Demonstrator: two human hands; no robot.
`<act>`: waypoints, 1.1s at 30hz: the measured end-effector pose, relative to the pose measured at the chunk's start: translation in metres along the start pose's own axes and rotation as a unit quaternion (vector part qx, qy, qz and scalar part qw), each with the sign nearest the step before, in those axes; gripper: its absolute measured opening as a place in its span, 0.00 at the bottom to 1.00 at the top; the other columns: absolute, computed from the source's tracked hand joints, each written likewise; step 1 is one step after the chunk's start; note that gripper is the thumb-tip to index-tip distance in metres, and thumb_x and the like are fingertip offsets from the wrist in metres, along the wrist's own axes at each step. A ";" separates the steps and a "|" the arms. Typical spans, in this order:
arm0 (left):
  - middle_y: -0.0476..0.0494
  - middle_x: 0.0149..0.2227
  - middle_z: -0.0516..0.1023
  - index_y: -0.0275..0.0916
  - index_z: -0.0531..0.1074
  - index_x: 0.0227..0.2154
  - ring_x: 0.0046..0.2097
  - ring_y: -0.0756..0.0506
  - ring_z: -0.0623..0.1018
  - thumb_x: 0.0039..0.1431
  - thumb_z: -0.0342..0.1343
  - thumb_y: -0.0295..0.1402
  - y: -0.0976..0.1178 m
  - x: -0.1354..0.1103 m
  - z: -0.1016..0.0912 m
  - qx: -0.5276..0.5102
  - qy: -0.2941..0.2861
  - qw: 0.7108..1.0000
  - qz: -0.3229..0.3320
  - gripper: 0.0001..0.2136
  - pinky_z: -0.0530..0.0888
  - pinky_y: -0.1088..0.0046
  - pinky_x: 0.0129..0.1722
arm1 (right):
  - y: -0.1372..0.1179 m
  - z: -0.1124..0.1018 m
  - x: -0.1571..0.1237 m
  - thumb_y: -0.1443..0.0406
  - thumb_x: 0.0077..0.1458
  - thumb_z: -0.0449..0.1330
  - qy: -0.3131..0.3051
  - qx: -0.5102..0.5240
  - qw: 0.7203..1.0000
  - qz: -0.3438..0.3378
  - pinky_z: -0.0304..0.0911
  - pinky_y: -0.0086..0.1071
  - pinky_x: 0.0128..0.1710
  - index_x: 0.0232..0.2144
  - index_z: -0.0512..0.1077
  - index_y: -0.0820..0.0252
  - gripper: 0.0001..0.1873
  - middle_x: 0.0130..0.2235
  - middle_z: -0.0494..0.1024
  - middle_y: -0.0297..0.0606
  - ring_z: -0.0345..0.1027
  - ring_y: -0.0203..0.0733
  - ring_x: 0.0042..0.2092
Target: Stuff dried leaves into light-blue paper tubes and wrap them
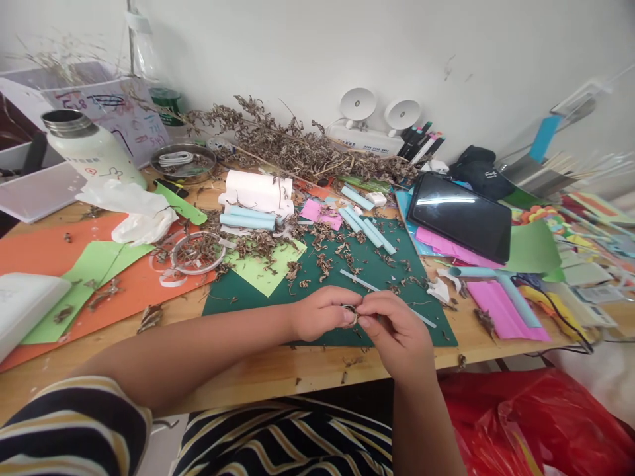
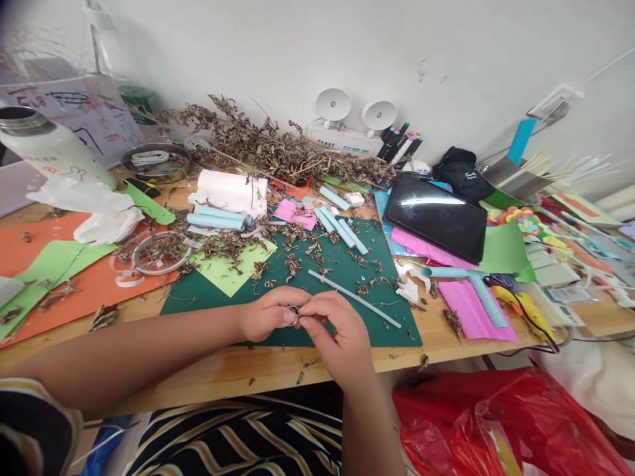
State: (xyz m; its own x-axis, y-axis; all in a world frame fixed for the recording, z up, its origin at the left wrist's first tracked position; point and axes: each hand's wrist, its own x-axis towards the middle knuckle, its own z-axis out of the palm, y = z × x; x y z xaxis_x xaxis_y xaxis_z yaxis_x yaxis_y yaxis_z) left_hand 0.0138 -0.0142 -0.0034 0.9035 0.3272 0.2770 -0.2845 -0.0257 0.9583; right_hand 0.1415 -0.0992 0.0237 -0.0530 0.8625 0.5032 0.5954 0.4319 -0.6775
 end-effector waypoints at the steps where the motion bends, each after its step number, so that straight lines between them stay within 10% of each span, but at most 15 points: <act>1: 0.51 0.19 0.56 0.35 0.57 0.20 0.24 0.52 0.58 0.46 0.43 0.33 0.000 0.000 0.000 0.001 -0.002 1.000 0.000 0.07 0.57 0.75 0.24 | -0.001 -0.001 0.001 0.73 0.48 0.54 -0.006 0.003 1.000 0.003 0.60 0.26 0.27 0.29 0.65 0.56 0.07 0.28 0.67 0.31 0.62 0.32 0.30; 24: 0.51 0.20 0.55 0.36 0.54 0.19 0.25 0.52 0.58 0.54 0.36 0.35 0.002 0.000 0.001 0.075 0.005 0.997 0.036 0.11 0.60 0.76 0.26 | -0.016 0.004 -0.001 0.74 0.46 0.55 0.069 -0.184 0.978 -0.076 0.60 0.31 0.33 0.29 0.65 0.59 0.07 0.31 0.66 0.36 0.61 0.35 0.33; 33: 0.48 0.23 0.60 0.34 0.59 0.24 0.26 0.51 0.62 0.52 0.30 0.55 0.001 0.001 0.003 0.129 -0.010 0.990 0.059 0.27 0.63 0.75 0.27 | -0.030 -0.014 0.004 0.67 0.49 0.54 -0.071 -0.327 0.935 -0.116 0.57 0.44 0.45 0.30 0.71 0.58 0.07 0.50 0.66 0.41 0.58 0.50 0.50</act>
State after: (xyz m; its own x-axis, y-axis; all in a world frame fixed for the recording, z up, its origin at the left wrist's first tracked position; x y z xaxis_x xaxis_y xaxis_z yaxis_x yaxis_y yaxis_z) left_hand 0.0153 -0.0168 -0.0014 0.8757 0.2889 0.3870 -0.2998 -0.3032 0.9045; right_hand 0.1351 -0.1127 0.0533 -0.3193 0.8121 0.4884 0.9155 0.3974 -0.0623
